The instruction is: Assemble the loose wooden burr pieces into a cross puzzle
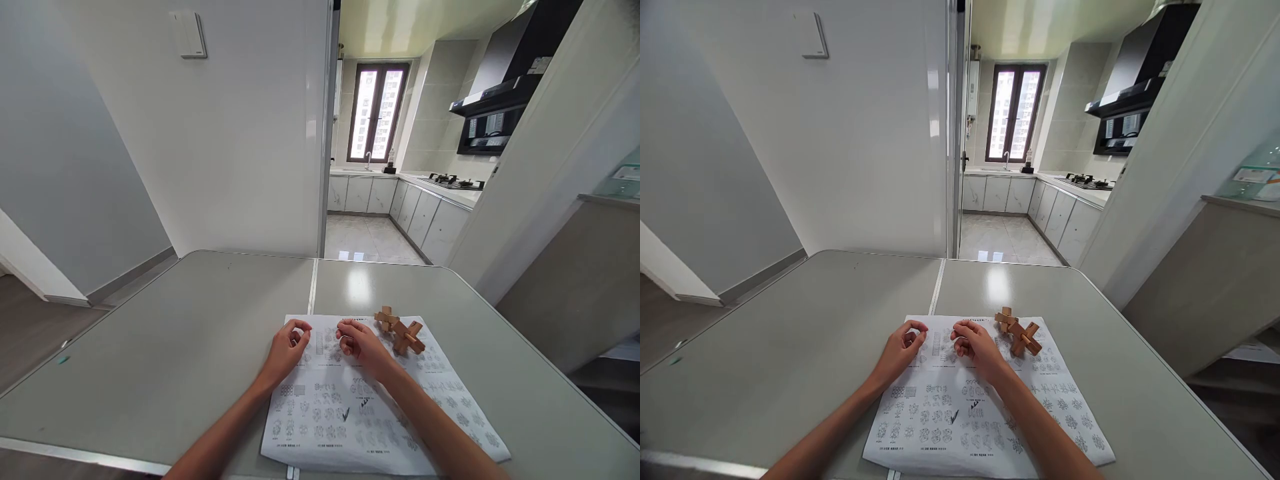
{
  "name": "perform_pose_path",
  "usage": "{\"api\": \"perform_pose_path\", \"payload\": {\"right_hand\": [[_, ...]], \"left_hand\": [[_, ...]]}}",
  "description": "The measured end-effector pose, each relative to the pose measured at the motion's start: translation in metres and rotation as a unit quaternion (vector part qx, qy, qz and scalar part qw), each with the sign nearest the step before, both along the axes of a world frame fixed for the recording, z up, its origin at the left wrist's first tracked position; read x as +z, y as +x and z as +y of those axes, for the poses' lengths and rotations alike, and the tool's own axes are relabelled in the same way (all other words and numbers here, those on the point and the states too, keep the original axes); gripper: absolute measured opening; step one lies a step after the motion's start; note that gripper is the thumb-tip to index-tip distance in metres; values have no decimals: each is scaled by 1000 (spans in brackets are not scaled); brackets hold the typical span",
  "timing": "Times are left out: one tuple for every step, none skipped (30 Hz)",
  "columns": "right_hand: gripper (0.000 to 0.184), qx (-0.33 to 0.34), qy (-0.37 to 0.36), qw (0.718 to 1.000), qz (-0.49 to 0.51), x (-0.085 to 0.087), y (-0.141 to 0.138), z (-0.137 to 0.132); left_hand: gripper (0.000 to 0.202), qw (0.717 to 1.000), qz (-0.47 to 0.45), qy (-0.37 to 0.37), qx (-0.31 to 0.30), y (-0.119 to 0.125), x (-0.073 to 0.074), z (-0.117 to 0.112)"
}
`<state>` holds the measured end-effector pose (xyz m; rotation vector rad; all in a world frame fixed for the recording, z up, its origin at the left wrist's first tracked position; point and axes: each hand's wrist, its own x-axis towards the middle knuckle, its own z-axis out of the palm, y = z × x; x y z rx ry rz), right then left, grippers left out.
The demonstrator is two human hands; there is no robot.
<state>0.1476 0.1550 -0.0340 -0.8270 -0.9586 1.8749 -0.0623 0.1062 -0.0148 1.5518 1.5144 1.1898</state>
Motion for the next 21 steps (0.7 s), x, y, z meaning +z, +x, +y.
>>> {"api": "perform_pose_path", "payload": {"right_hand": [[35, 1, 1, 1000, -1, 0, 0, 0], [35, 2, 2, 1000, -1, 0, 0, 0], [35, 3, 3, 1000, -2, 0, 0, -1], [35, 4, 4, 1000, -3, 0, 0, -1], [35, 4, 4, 1000, -4, 1, 0, -1], [35, 5, 5, 1000, -4, 1, -1, -1], [35, 5, 5, 1000, -5, 1, -1, -1], [35, 5, 6, 1000, -6, 2, -1, -2], [35, 5, 7, 1000, -7, 2, -1, -2], [35, 5, 7, 1000, -9, 3, -1, -2], [35, 6, 8, 1000, -10, 3, -2, -2], [36, 6, 8, 1000, -12, 3, -2, -2], [36, 7, 8, 1000, -13, 2, -1, -2], [36, 9, 8, 1000, -14, 1, -1, -1], [36, 10, 8, 1000, -15, 1, -1, -1], [36, 11, 8, 1000, -16, 0, -1, 0], [35, 12, 8, 1000, -16, -1, -1, 0], [35, 12, 9, 1000, -17, -2, -1, 0], [35, 12, 9, 1000, -17, -3, -1, 0], [35, 12, 10, 1000, -18, -4, -1, 0], [35, 13, 9, 1000, -18, -4, -1, 0]], "left_hand": [[27, 1000, 1, -1, -1, 0, 0, 0], [27, 1000, 3, -2, -2, 0, 0, 0], [27, 1000, 3, -3, -2, 0, -1, 0], [27, 1000, 4, -3, -3, 0, -1, 1], [27, 1000, 4, -2, -3, -1, -1, 1], [27, 1000, 5, -1, -3, -1, -2, 1], [26, 1000, 5, 0, -3, -1, -2, 1], [26, 1000, 6, 0, -3, -1, -2, 1], [26, 1000, 7, 1, -3, 0, -1, 1], [26, 1000, 8, 1, -2, 0, -1, 1], [26, 1000, 8, 2, -2, 0, -1, 0], [26, 1000, 7, 1, -3, 0, 0, 0], [25, 1000, 6, 1, -3, 0, 0, 0], [25, 1000, 4, 0, -3, 0, 0, 0], [25, 1000, 4, -2, -2, 0, 0, 0], [25, 1000, 3, -3, -2, 0, 0, 0], [25, 1000, 3, -3, -1, 0, 0, 0], [25, 1000, 3, -3, 1, 0, -1, 0], [26, 1000, 2, -2, 1, 0, -1, 0], [26, 1000, 1, -1, 1, 0, -1, 1], [26, 1000, -1, -2, 1, 0, -1, 1]]}}
